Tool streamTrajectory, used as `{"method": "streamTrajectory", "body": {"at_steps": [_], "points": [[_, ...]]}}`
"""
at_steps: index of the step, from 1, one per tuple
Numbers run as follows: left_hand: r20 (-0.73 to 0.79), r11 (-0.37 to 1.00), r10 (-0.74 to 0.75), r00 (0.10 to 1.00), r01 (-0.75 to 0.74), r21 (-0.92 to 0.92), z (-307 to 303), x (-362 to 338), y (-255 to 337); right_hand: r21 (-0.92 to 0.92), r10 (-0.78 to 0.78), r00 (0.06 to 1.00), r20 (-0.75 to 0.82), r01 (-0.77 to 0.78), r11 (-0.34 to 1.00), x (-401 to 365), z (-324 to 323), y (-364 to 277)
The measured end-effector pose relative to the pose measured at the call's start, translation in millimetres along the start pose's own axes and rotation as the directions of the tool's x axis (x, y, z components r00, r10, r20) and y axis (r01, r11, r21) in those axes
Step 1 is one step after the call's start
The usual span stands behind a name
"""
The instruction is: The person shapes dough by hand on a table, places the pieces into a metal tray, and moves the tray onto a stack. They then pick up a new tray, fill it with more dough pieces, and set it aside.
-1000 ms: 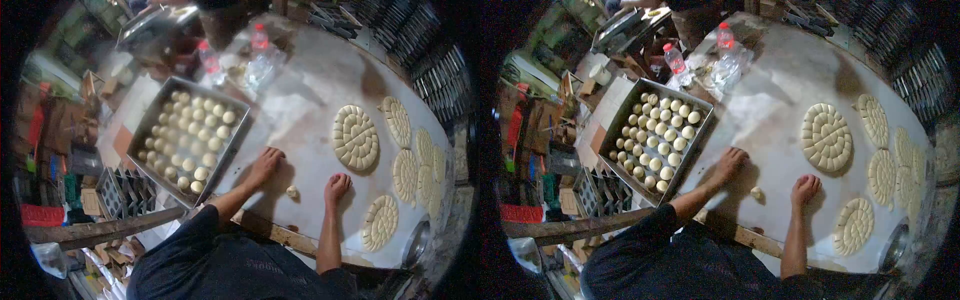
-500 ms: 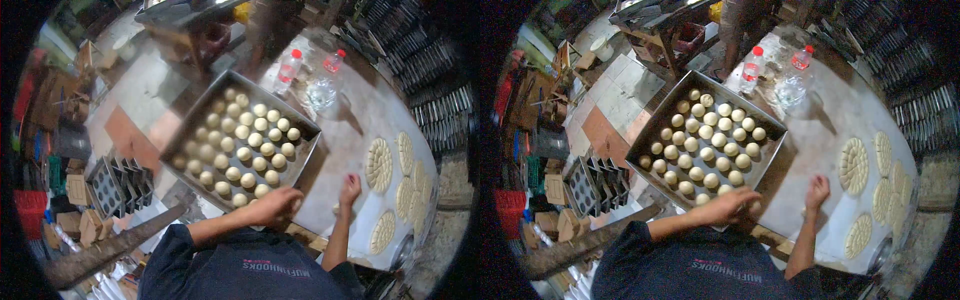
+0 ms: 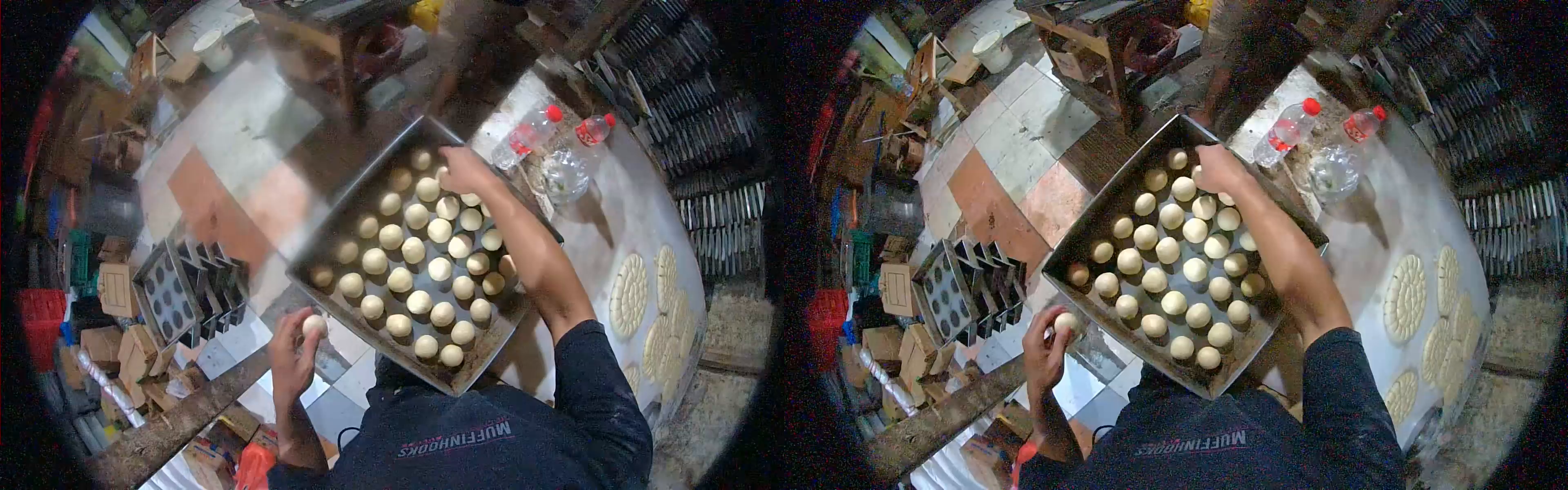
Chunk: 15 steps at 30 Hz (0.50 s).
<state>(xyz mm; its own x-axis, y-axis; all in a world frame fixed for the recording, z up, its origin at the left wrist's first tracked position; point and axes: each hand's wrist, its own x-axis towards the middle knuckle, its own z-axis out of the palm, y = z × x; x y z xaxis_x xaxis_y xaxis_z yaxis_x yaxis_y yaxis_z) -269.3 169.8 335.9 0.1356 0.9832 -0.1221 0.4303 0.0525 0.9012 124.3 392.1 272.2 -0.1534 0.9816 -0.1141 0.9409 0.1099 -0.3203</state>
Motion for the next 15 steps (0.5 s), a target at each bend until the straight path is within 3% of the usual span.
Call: {"method": "streamTrajectory", "body": {"at_steps": [1, 2, 3, 4, 5, 8, 10, 12, 15], "points": [[-0.015, 0.996, -0.064, 0.998, 0.063, -0.056, -2.3, -5.8, -2.1, -0.033, 0.014, 0.992, 0.125, -0.010, 0.999, -5.2, -15.1, -8.3], [-0.014, 0.997, -0.049, 0.999, 0.048, -0.052, -2.0, -7.2, 2.1, -0.023, 0.017, 0.992, 0.121, -0.014, 1.000, -11.6, -13.7, -13.0], [-0.006, 0.998, -0.040, 0.999, 0.039, -0.038, -0.3, -4.7, 8.8, 0.074, 0.020, 0.993, -0.120, -0.012, 0.997, -20.5, -11.3, -18.7], [0.013, 0.999, -0.005, 1.000, 0.006, -0.054, 3.9, 1.2, 18.1, 0.165, 0.051, 0.932, -0.359, 0.009, 0.986, -28.7, -11.1, -23.1], [0.040, 0.997, 0.031, 0.999, -0.029, -0.068, 10.0, 7.0, 28.9, 0.187, 0.029, 0.878, -0.479, 0.069, 0.980, -35.6, -10.2, -27.2], [0.092, 0.966, 0.254, 0.963, -0.256, 0.018, 39.3, 23.7, 70.3, 0.010, 0.050, 0.974, -0.222, -0.049, 0.999, -59.4, 10.4, -6.7], [0.153, 0.916, 0.395, 0.906, -0.401, 0.009, 56.4, 21.2, 85.3, 0.128, 0.089, 0.956, -0.279, -0.055, 0.990, -84.2, 14.8, -4.4], [0.233, 0.927, 0.374, 0.897, -0.370, -0.061, 72.4, 7.6, 106.7, 0.274, 0.109, 0.902, -0.418, 0.010, 0.962, -141.4, -8.1, -13.1], [0.302, 0.945, 0.324, 0.897, -0.323, -0.053, 106.3, -16.5, 113.0, 0.428, 0.210, 0.692, -0.690, 0.157, 0.890, -240.6, -16.5, 12.7]]}}
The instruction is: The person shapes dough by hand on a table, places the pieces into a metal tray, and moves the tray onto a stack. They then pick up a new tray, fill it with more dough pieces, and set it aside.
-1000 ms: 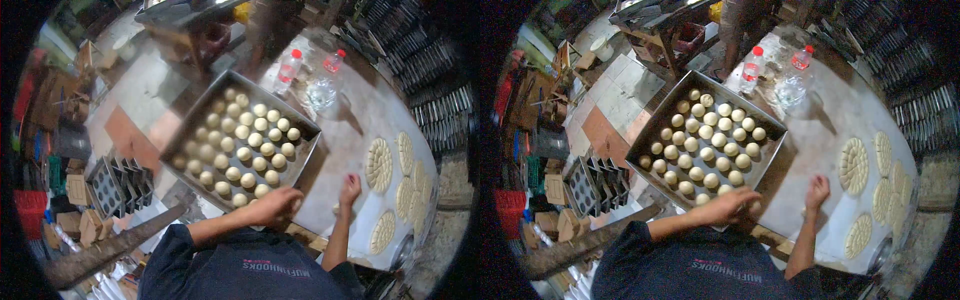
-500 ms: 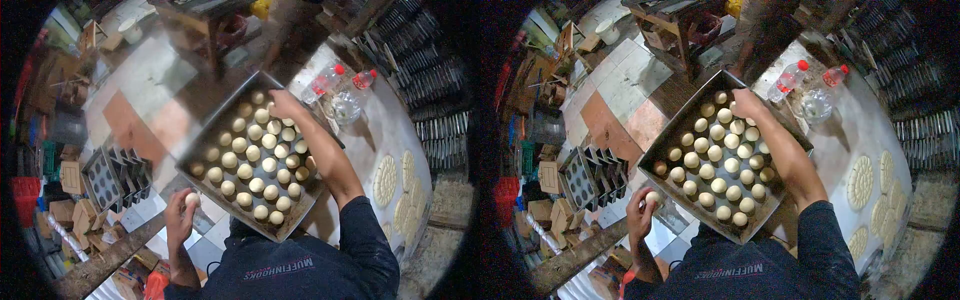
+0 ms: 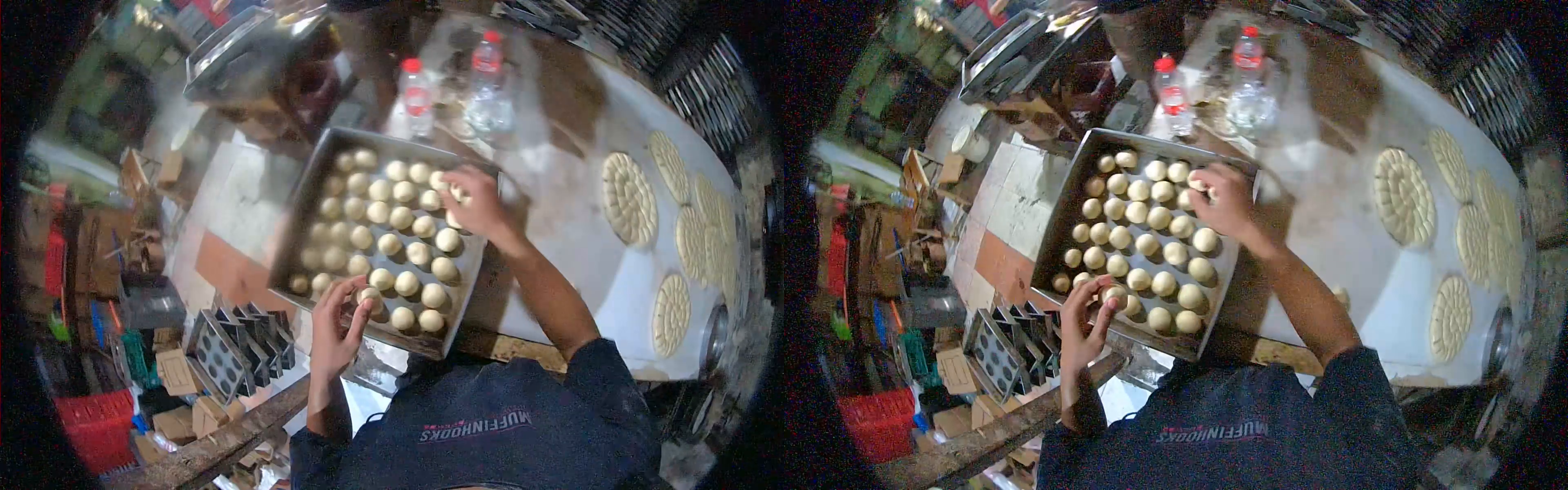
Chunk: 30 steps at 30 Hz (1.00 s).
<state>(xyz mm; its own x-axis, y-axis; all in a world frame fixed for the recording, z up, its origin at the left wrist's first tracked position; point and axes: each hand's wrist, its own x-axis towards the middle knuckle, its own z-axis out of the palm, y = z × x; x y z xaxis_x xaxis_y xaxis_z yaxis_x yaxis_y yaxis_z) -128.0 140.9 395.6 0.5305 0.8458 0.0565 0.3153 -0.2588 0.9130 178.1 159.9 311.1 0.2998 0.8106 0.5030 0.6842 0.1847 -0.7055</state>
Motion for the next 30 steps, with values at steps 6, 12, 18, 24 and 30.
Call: {"method": "streamTrajectory", "body": {"at_steps": [6, 12, 18, 24, 30], "points": [[0.226, 0.992, 0.114, 0.967, -0.121, 0.020, 109.8, -11.6, 23.6, 0.421, 0.726, 0.477, -0.495, -0.600, 0.680, -196.8, -244.7, 105.0], [0.614, 0.964, 0.240, 0.752, -0.257, -0.063, 234.9, -16.7, 55.7, -0.512, 0.365, 0.918, -0.155, -0.391, 0.765, -377.4, -270.7, 69.4], [0.648, 0.971, 0.154, 0.746, -0.237, 0.042, 237.1, -4.1, 55.6, -0.667, 0.302, 0.849, -0.434, -0.528, 0.526, -377.6, -311.1, 136.6], [0.591, 0.924, 0.105, 0.800, -0.298, 0.238, 206.8, 1.7, 30.6, -0.636, 0.289, 0.880, -0.377, -0.473, 0.610, -351.7, -262.5, 127.4], [0.518, 0.978, -0.136, 0.844, 0.033, 0.204, 120.1, -10.7, 48.5, -0.771, 0.345, 0.853, -0.391, -0.508, 0.383, -374.0, -318.9, 143.3]]}}
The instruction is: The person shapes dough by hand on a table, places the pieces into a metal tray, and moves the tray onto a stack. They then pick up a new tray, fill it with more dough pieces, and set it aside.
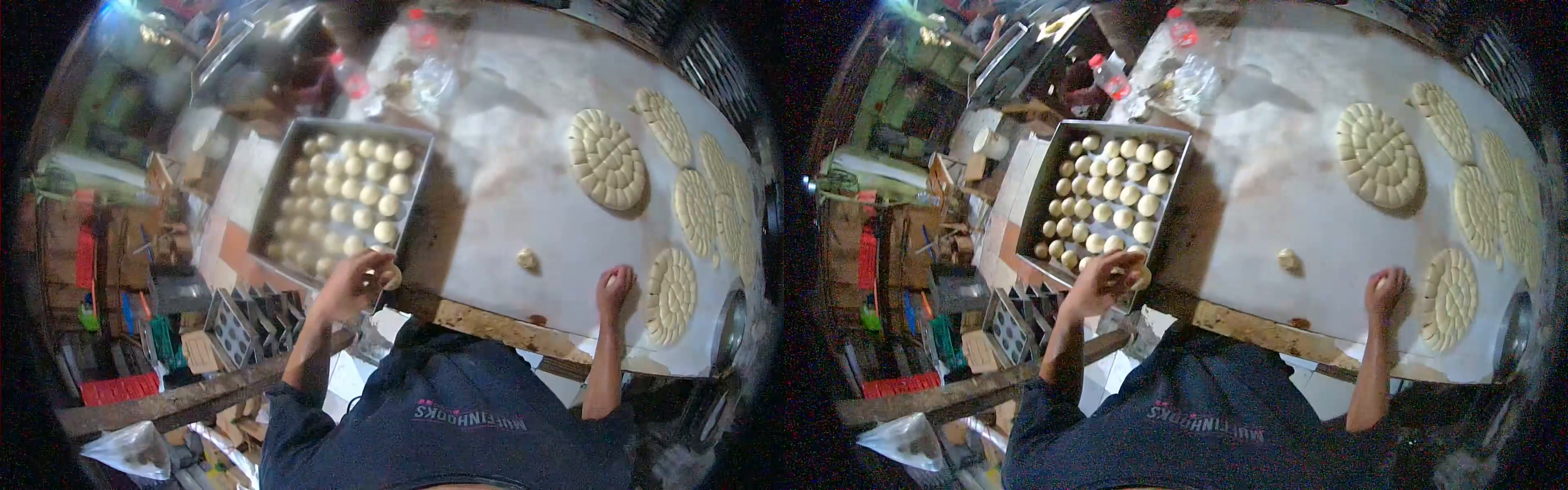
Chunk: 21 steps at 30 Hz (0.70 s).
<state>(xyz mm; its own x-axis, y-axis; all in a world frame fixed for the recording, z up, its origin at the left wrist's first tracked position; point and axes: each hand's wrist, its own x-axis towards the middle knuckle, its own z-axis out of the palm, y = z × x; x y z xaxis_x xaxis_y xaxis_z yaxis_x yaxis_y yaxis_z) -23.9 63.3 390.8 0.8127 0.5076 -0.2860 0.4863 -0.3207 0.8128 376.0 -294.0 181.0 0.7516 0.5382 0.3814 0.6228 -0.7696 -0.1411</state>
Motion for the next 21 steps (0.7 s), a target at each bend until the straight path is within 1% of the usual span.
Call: {"method": "streamTrajectory", "body": {"at_steps": [1, 2, 3, 4, 5, 6, 7, 8, 9, 10, 11, 12, 13, 14, 15, 16, 17, 18, 19, 20, 21], "points": [[-0.028, 0.994, -0.025, 0.999, 0.022, -0.107, -6.2, -5.3, -12.3, 0.051, 0.075, 0.996, -0.053, -0.073, 0.996, 16.0, 11.9, -3.3], [-0.050, 0.976, -0.046, 0.998, 0.034, -0.214, -13.5, -9.2, -24.9, 0.044, 0.065, 0.997, -0.048, -0.063, 0.997, 28.5, 26.0, -7.1], [-0.063, 0.996, -0.017, 0.998, 0.011, -0.093, -24.9, -10.8, -32.6, 0.029, 0.235, 0.965, -0.116, -0.233, 0.972, 37.2, 43.6, -13.3], [-0.063, 0.995, -0.006, 0.998, 0.000, -0.095, -34.9, -12.0, -41.1, 0.032, 0.399, 0.896, -0.194, -0.401, 0.916, 40.3, 58.5, -25.5], [-0.121, 0.996, 0.012, 0.993, -0.023, -0.090, -44.2, -12.9, -50.0, 0.029, 0.399, 0.893, -0.209, -0.403, 0.915, 34.6, 69.2, -39.5], [-0.178, 0.995, 0.032, 0.984, -0.049, -0.090, -53.2, -10.9, -60.0, 0.122, 0.396, 0.900, -0.184, -0.379, 0.918, 27.4, 77.2, -50.3], [-0.179, 0.998, -0.002, 0.984, -0.011, -0.069, -66.1, -9.0, -75.5, 0.208, 0.383, 0.910, -0.159, -0.348, 0.914, 21.8, 76.2, -56.7], [-0.213, 0.995, 0.000, 0.977, 0.021, 0.098, -80.4, -8.2, -70.3, 0.189, 0.370, 0.913, -0.174, -0.338, 0.922, 12.4, 66.1, -61.7], [-0.290, 0.992, 0.072, 0.954, -0.037, 0.124, -87.6, -3.2, -81.6, 0.162, 0.216, 0.965, -0.147, -0.192, 0.968, 1.0, 55.1, -66.2], [-0.365, 0.985, 0.135, 0.921, -0.085, 0.149, -92.6, 0.6, -94.5, 0.134, 0.053, 0.993, -0.106, -0.039, 0.990, -6.6, 45.2, -70.0], [-0.421, 0.965, 0.213, 0.882, -0.123, 0.230, -93.3, 10.2, -113.0, 0.134, 0.044, 0.998, -0.036, -0.039, 0.990, -6.0, 33.8, -60.2], [-0.463, 0.940, 0.284, 0.840, -0.147, 0.309, -90.2, 20.0, -128.8, 0.100, 0.029, 0.999, -0.018, -0.027, 0.995, -2.8, 22.2, -47.8], [-0.438, 0.986, 0.135, 0.889, -0.075, 0.152, -85.8, 25.0, -125.7, 0.247, 0.215, 0.933, 0.287, -0.289, 0.925, 3.6, 5.0, -42.2], [-0.391, 0.977, 0.190, 0.900, -0.136, 0.162, -76.9, 35.9, -144.7, 0.298, 0.331, 0.749, 0.574, -0.568, 0.767, 12.9, -11.9, -42.3], [-0.326, 0.954, 0.249, 0.912, -0.172, 0.247, -68.3, 43.5, -163.5, 0.174, 0.455, 0.385, 0.803, -0.881, 0.439, 30.4, -30.7, -60.3], [-0.262, 0.920, 0.304, 0.916, -0.211, 0.329, -62.6, 49.1, -174.7, 0.163, 0.472, 0.387, 0.793, -0.880, 0.447, 27.8, -47.5, -86.6], [-0.264, 0.925, 0.304, 0.915, -0.218, 0.310, -60.6, 49.3, -174.3, 0.355, 0.312, 0.555, 0.771, -0.781, 0.513, 23.2, -59.0, -124.8], [-0.269, 0.936, 0.279, 0.922, -0.198, 0.291, -59.5, 46.5, -169.8, 0.535, 0.136, 0.694, 0.707, -0.650, 0.540, 18.3, -70.4, -165.1], [-0.269, 0.944, 0.255, 0.929, -0.179, 0.278, -61.4, 42.9, -165.5, 0.554, -0.011, 0.790, 0.613, -0.420, 0.719, 18.8, -85.4, -208.0], [-0.260, 0.945, 0.256, 0.931, -0.184, 0.272, -65.8, 37.8, -161.5, 0.533, -0.181, 0.830, 0.527, -0.158, 0.831, 21.0, -102.9, -254.3], [-0.298, 0.940, 0.250, 0.921, -0.157, 0.302, -71.5, 31.7, -156.5, 0.599, -0.214, 0.803, 0.557, -0.210, 0.773, 23.2, -124.1, -302.7]]}}
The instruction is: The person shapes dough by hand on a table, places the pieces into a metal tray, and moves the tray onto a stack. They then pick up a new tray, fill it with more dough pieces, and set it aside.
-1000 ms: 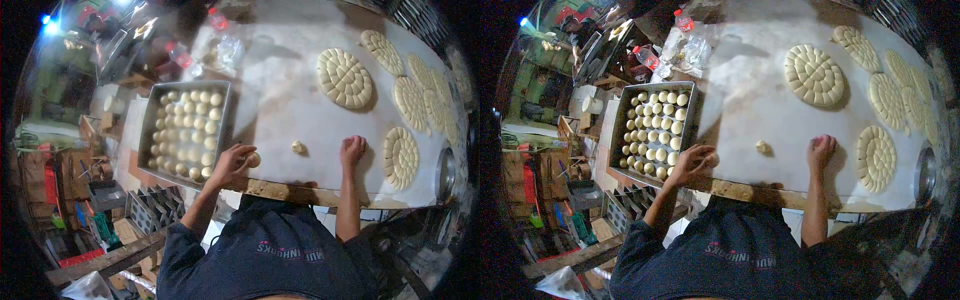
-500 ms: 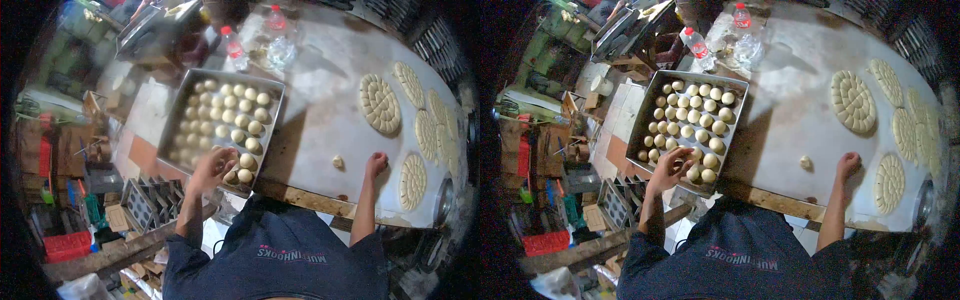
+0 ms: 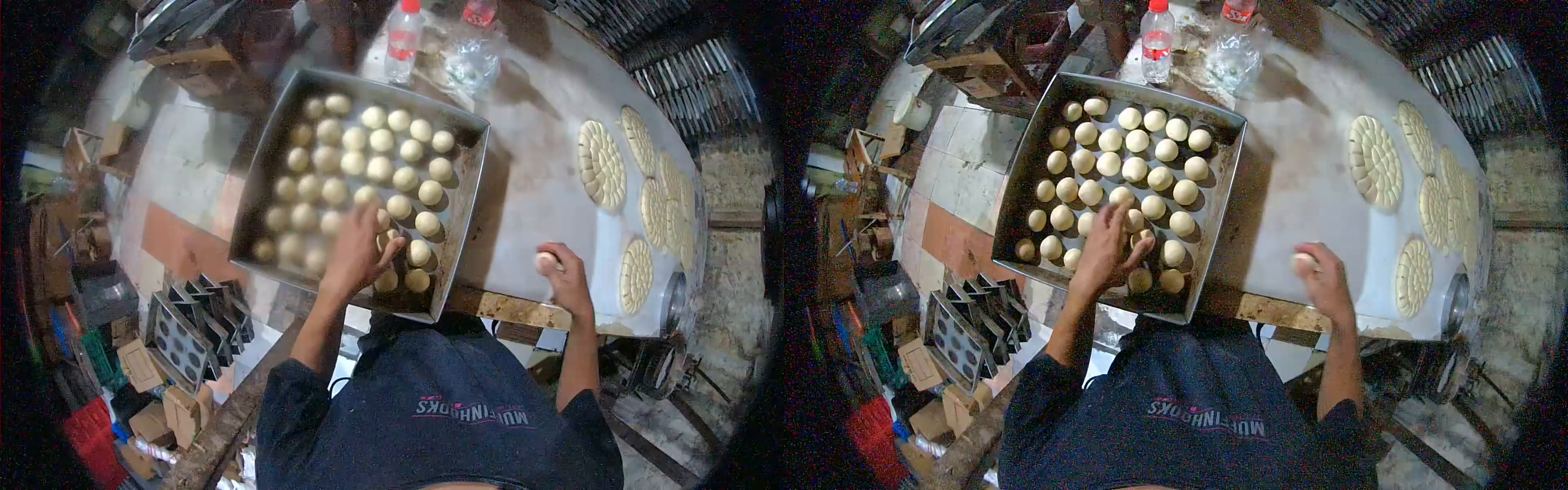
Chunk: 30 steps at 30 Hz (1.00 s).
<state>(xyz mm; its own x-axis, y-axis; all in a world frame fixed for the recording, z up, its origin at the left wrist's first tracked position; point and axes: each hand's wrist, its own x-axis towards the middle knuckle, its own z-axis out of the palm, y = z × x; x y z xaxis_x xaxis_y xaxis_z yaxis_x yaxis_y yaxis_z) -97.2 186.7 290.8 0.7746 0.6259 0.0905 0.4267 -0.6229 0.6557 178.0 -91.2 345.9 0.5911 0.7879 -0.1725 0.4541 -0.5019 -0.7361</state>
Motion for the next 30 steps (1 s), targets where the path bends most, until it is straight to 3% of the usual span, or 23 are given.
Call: {"method": "streamTrajectory", "body": {"at_steps": [1, 3, 5, 7, 8, 9, 10, 11, 13, 15, 16, 17, 19, 21, 22, 23, 24, 27, 29, 30], "points": [[-0.041, 0.999, -0.015, 0.999, 0.016, 0.040, -7.8, -1.3, 3.7, 0.103, -0.012, 0.999, 0.052, 0.007, 0.995, 2.7, 13.0, -46.6], [-0.074, 0.999, 0.018, 0.997, -0.015, 0.051, -27.0, -5.9, -0.6, -0.003, -0.320, 0.947, -0.019, 0.320, 0.948, 14.7, 34.0, -109.5], [-0.152, 0.995, -0.019, 0.988, 0.033, 0.092, -44.0, -13.7, -2.8, -0.083, -0.619, 0.779, -0.105, 0.613, 0.786, 41.0, 60.6, -119.6], [-0.239, 0.992, -0.049, 0.970, 0.076, 0.103, -55.3, -23.5, -7.3, -0.029, -0.579, 0.812, -0.073, 0.578, 0.815, 73.7, 98.9, -102.3], [-0.266, 0.990, -0.069, 0.961, 0.098, 0.097, -62.2, -30.4, -5.1, -0.217, -0.603, 0.794, 0.078, 0.604, 0.767, 94.0, 114.8, -78.2], [-0.294, 0.989, -0.086, 0.952, 0.118, 0.093, -69.4, -39.5, -2.4, -0.208, -0.613, 0.787, 0.063, 0.612, 0.763, 93.5, 119.0, -71.5], [-0.350, 0.975, -0.053, 0.935, 0.125, 0.186, -72.0, -50.4, -4.8, -0.320, -0.588, 0.804, 0.092, 0.583, 0.747, 89.9, 121.4, -67.4], [-0.343, 0.988, -0.129, 0.930, 0.151, 0.040, -79.7, -59.9, -2.2, -0.428, -0.560, 0.820, 0.119, 0.551, 0.716, 86.8, 123.9, -61.8], [-0.378, 0.972, -0.167, 0.911, 0.215, 0.091, -88.3, -82.6, -3.4, -0.341, -0.573, 0.814, 0.097, 0.568, 0.749, 77.4, 131.4, -39.2], [-0.421, 0.951, -0.198, 0.885, 0.277, 0.135, -81.0, -98.6, -3.0, -0.088, -0.712, 0.702, -0.010, 0.709, 0.700, 71.3, 140.5, -17.0], [-0.589, 0.909, -0.274, 0.760, 0.405, 0.100, -57.6, -111.2, -35.2, -0.130, -0.797, 0.599, -0.078, 0.787, 0.604, 75.9, 147.9, -6.5], [-0.733, 0.856, -0.327, 0.596, 0.516, 0.038, -34.5, -122.6, -64.1, -0.117, -0.805, 0.586, -0.092, 0.797, 0.593, 80.5, 152.0, -1.0], [-0.542, 0.764, -0.566, 0.621, 0.642, -0.064, 0.9, -135.3, -99.3, -0.146, -0.860, 0.483, -0.164, 0.850, 0.506, 93.0, 160.2, 1.7], [-0.398, 0.748, -0.485, 0.779, 0.605, 0.273, 35.8, -132.6, -106.5, -0.052, -0.845, 0.460, -0.271, 0.870, 0.490, 101.7, 166.4, -2.4], [-0.412, 0.745, -0.478, 0.775, 0.607, 0.276, 39.5, -128.3, -99.3, -0.084, -0.819, 0.531, -0.218, 0.826, 0.558, 98.0, 160.7, -7.7], [-0.326, 0.750, -0.596, 0.734, 0.654, 0.103, 41.5, -122.1, -91.9, -0.120, -0.786, 0.597, -0.164, 0.778, 0.616, 94.8, 154.5, -12.3], [-0.221, 0.717, -0.690, 0.689, 0.693, -0.074, 42.0, -117.5, -85.2, -0.145, -0.788, 0.578, -0.211, 0.779, 0.610, 91.4, 147.8, -18.0], [-0.338, 0.770, -0.610, 0.717, 0.637, -0.039, 55.7, -121.7, -37.8, -0.055, -0.762, 0.573, -0.302, 0.787, 0.614, 96.4, 144.0, 0.5], [-0.326, 0.747, -0.660, 0.677, 0.637, -0.189, 72.2, -125.3, -14.3, 0.052, -0.751, 0.587, -0.303, 0.797, 0.602, 96.2, 135.0, 15.2], [-0.386, 0.792, -0.597, 0.703, 0.592, -0.147, 83.3, -127.7, -15.9, 0.024, -0.765, 0.577, -0.286, 0.802, 0.597, 93.2, 128.6, 21.9]]}}
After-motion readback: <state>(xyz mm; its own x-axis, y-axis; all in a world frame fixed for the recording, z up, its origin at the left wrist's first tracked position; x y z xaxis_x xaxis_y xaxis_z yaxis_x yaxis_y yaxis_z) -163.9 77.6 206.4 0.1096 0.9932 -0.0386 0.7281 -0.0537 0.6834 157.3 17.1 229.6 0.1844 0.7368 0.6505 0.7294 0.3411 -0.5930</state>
